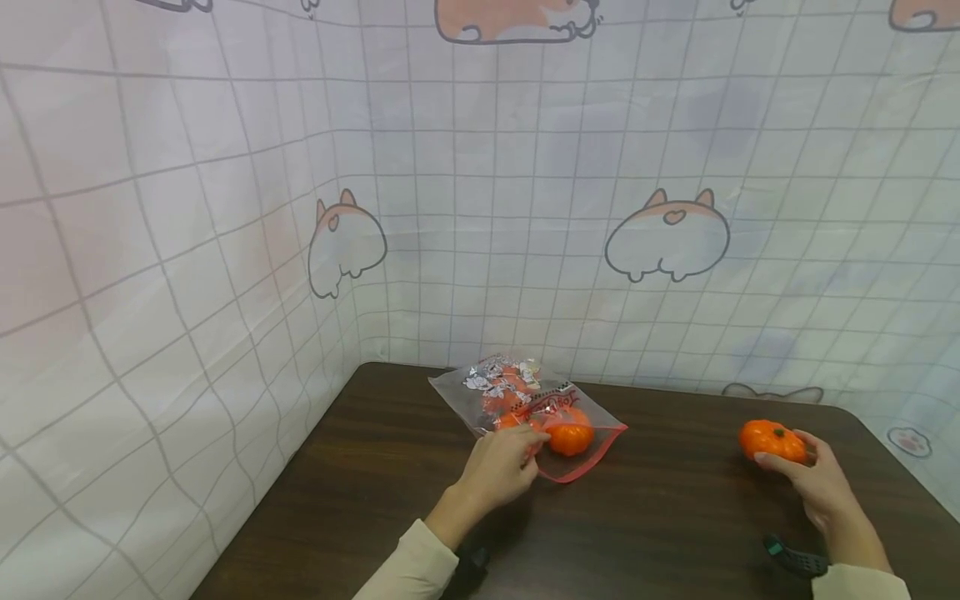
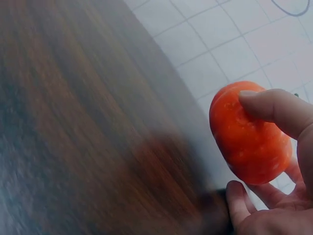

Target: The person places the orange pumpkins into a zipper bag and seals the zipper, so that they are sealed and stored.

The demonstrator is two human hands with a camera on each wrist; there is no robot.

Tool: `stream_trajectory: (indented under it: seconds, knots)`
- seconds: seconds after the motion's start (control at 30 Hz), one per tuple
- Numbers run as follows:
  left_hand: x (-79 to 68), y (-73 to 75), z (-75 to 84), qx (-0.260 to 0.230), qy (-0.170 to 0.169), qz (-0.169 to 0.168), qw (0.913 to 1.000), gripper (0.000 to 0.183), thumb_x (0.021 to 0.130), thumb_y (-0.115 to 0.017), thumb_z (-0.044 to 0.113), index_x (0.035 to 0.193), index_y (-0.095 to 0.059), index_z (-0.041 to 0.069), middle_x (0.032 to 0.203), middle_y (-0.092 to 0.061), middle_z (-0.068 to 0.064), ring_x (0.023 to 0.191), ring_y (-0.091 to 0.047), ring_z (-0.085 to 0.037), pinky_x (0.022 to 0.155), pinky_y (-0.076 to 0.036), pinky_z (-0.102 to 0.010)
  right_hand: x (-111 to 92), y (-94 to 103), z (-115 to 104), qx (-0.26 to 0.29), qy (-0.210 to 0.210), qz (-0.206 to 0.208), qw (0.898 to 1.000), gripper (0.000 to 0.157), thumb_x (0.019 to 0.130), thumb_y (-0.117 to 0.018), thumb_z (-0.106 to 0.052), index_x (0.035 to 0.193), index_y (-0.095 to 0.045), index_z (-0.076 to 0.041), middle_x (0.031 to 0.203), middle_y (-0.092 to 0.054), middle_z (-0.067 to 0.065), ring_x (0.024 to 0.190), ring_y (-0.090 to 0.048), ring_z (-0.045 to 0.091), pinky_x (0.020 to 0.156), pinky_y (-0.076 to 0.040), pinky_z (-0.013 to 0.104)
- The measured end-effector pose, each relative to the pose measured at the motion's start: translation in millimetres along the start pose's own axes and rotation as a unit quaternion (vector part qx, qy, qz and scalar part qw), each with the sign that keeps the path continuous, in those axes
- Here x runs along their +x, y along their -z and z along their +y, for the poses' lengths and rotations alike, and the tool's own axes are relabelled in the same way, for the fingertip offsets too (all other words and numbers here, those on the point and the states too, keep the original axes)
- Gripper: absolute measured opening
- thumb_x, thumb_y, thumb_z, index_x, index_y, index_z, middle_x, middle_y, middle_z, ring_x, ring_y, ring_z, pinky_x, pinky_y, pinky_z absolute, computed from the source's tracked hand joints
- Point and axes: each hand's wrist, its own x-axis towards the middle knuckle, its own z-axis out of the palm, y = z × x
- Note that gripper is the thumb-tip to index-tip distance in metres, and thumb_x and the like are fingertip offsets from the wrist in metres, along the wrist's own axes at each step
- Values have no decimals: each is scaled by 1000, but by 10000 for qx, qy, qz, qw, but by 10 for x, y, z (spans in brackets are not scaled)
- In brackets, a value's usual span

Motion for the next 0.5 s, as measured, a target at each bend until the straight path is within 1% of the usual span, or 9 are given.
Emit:
stream_trajectory:
  seconds: [0.1, 0.27, 0.4, 0.5]
  knots:
    - [0, 8, -1, -1, 11, 10, 10000, 32, 87, -70, 15, 118, -77, 19, 111, -76, 6, 71, -55, -7, 59, -41, -22, -9, 21, -2, 25, 151, -200, 9997, 108, 94, -73, -32, 160, 4, 5, 159, -8, 35, 119, -37, 33, 73, -38, 8]
    - [0, 7, -2, -25, 1, 27, 10000, 32, 86, -71, 14, 118, -77, 19, 113, -76, 6, 69, -55, -8, 57, -39, -22, -41, 77, 14, 78, 230, -559, 9981, 109, 95, -71, -33, 159, 8, 6, 150, -14, 37, 111, -40, 21, 72, -42, 6]
    - [-3, -1, -6, 9, -7, 55, 10000, 33, 86, -71, 14, 118, -77, 19, 117, -76, 4, 77, -66, -10, 59, -45, -23, -46, 115, 20, 187, 255, -848, 9959, 110, 96, -70, -32, 157, 13, 7, 144, -17, 37, 105, -42, 9, 74, -45, 7]
    - [-5, -1, -10, 49, -5, 72, 10000, 34, 86, -71, 14, 119, -77, 19, 119, -76, 4, 82, -69, -12, 61, -48, -24, -48, 129, 13, 442, 237, -1014, 9936, 110, 97, -69, -28, 156, 17, 8, 142, -16, 36, 97, -44, -2, 74, -46, 8]
